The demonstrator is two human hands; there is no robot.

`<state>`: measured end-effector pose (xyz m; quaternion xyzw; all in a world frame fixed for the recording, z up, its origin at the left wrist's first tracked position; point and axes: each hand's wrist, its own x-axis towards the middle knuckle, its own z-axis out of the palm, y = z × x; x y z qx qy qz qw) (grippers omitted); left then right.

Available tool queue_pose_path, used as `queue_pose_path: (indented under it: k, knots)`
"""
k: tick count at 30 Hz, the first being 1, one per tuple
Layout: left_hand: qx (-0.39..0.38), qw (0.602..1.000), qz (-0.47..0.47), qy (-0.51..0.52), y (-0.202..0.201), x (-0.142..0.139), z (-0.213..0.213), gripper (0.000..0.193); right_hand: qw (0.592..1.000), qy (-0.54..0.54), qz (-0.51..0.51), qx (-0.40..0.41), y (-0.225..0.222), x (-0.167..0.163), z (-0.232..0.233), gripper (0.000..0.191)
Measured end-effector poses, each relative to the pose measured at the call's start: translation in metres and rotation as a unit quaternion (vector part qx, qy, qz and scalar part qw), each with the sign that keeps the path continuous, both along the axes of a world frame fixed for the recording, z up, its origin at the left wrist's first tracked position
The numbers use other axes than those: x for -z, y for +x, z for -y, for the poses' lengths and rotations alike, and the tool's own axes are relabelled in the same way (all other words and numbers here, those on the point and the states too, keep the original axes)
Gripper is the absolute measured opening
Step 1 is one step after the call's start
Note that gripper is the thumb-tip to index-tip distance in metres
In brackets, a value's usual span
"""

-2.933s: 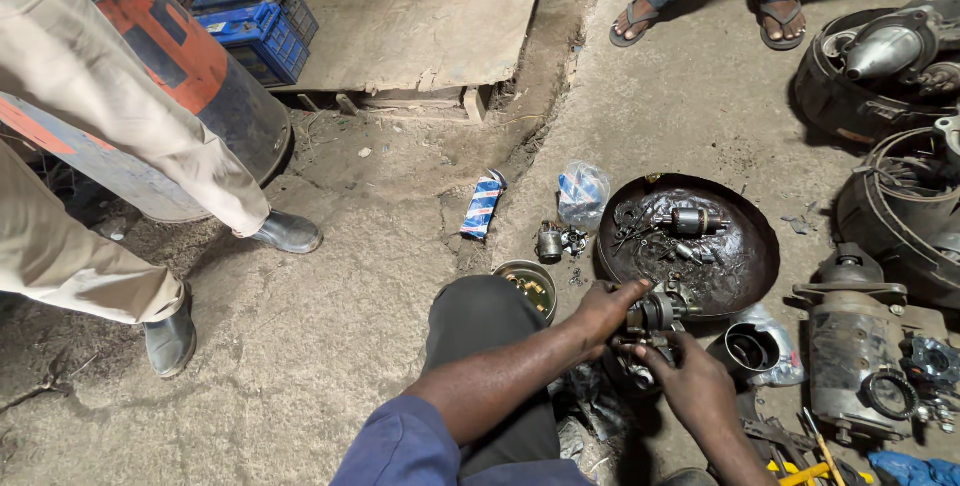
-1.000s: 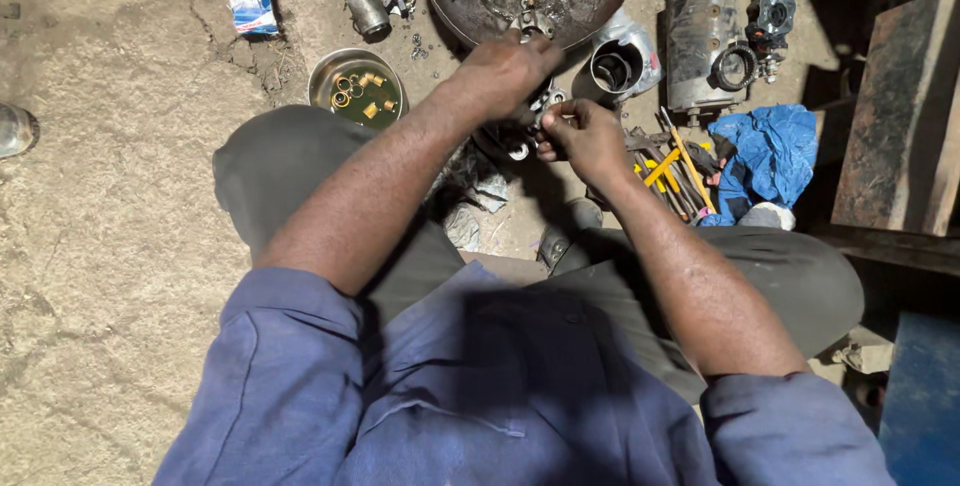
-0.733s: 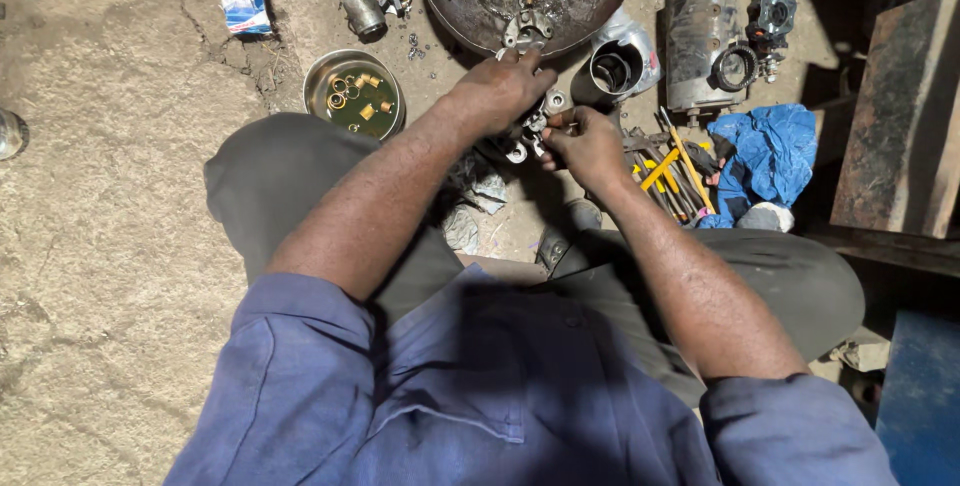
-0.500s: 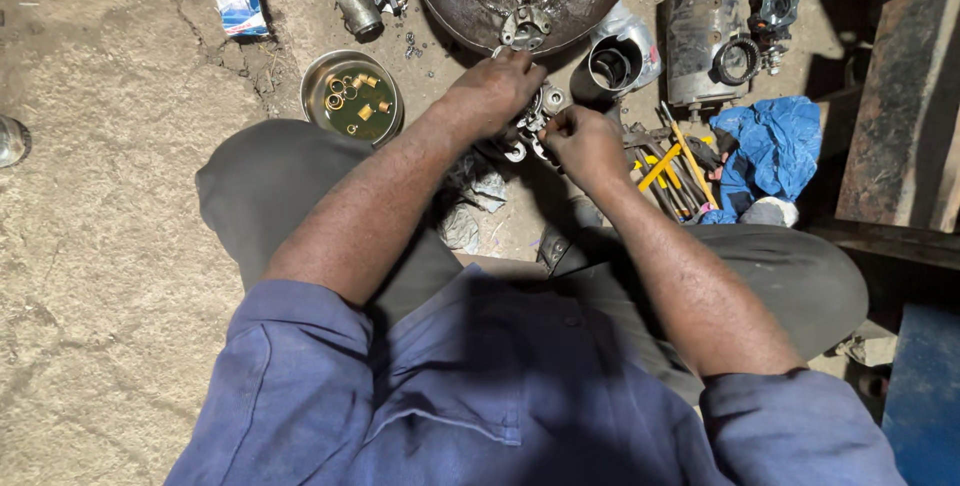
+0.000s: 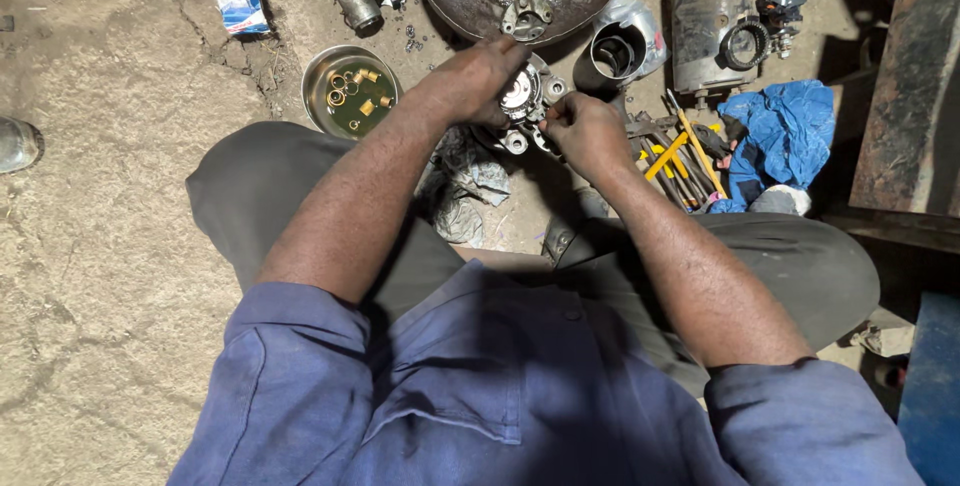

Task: The person sits on the floor and assembles mechanical components, including gears and a cylindrical housing. They wipe parts with a cloth, fit a gear into the housing, and manipulate smaller components with their hands.

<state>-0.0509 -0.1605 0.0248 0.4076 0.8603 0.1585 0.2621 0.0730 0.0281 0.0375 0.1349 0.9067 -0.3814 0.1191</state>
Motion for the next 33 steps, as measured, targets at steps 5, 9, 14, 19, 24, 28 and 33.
queue_pose_path:
  k: [5, 9, 14, 19, 24, 28, 33]
  knots:
    - [-0.024, 0.999, -0.016, -0.039, 0.0, -0.002, 0.001, 0.089, 0.999, 0.04, 0.004, -0.011, 0.001, -0.006, 0.001, 0.024]
    - [-0.053, 0.997, -0.032, -0.052, 0.003, -0.007, -0.006, 0.096, 1.0, 0.03, -0.007, -0.004, 0.001, -0.008, 0.001, 0.023]
    - [-0.032, 0.995, -0.059, -0.077, 0.002, -0.007, -0.009, 0.091, 1.0, 0.005, 0.025, -0.005, -0.002, -0.009, -0.004, 0.021]
    - [-0.036, 0.996, -0.034, -0.074, -0.001, -0.002, -0.006, 0.087, 0.998, -0.024, 0.063, 0.014, -0.003, -0.006, -0.006, 0.021]
    - [-0.013, 0.996, -0.079, -0.048, 0.0, 0.003, -0.007, 0.091, 0.998, 0.038, -0.023, -0.047, -0.003, -0.002, -0.007, 0.019]
    - [-0.025, 0.997, -0.049, -0.059, 0.0, 0.007, -0.007, 0.084, 0.995, 0.076, 0.014, -0.061, -0.002, 0.0, -0.011, 0.022]
    - [-0.036, 0.996, -0.07, -0.035, 0.002, 0.006, -0.007, 0.089, 0.988, 0.119, -0.017, -0.098, 0.0, 0.002, -0.011, 0.021]
